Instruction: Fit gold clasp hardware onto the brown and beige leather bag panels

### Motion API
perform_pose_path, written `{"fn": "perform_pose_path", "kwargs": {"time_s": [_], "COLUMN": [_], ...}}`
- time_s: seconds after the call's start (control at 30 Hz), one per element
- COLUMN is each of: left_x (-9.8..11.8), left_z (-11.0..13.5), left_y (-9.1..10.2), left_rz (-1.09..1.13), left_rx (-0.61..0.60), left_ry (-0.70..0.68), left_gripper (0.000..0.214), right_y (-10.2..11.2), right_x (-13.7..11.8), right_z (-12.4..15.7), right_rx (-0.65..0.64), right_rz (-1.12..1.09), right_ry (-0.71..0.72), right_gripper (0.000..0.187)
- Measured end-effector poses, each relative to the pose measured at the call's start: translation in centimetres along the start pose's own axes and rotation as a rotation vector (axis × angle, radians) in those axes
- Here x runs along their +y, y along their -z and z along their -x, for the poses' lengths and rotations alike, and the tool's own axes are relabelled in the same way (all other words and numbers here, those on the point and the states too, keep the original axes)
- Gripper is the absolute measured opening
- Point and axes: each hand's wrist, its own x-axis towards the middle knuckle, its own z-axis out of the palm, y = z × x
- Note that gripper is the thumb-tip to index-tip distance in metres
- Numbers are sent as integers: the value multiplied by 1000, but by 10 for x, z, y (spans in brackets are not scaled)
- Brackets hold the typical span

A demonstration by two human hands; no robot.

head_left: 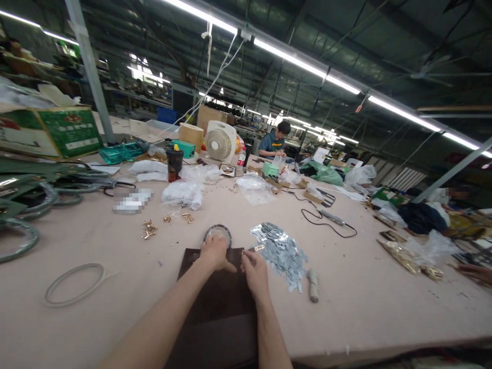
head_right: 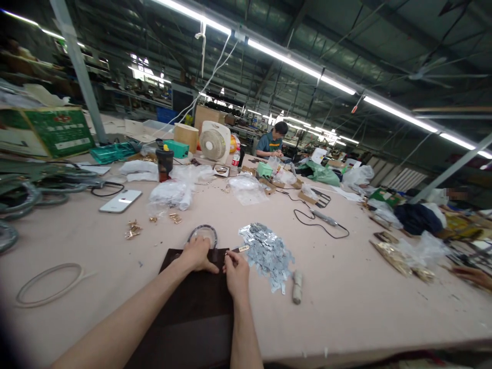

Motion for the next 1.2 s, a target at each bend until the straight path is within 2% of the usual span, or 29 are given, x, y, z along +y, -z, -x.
{"fn": "perform_pose_path", "kwargs": {"time_s": [0.1,0.23,0.47,0.7,0.97,1.2], "left_x": [2,-2,-27,-39,-40,-39], "left_z": [-1,2,23,39,38,42], "left_y": [1,2,-7,-22,-18,-14], "left_rz": [-13,10,112,204,219,220], "left_rx": [-8,-34,-55,66,33,18], "left_ry": [7,-27,-82,-96,-66,-48], "left_gripper": [100,95,63,66,67,65], "right_y": [-1,1,5,-3,-7,-13], "right_x": [-2,-6,-12,-9,-4,0], "right_z": [1,3,16,29,32,34], "right_rx": [-7,-24,-94,-88,-124,-78], "right_rz": [6,4,-42,13,60,137], "right_ry": [-4,-14,-1,84,112,210], "right_gripper": [43,44,41,37,34,24]}}
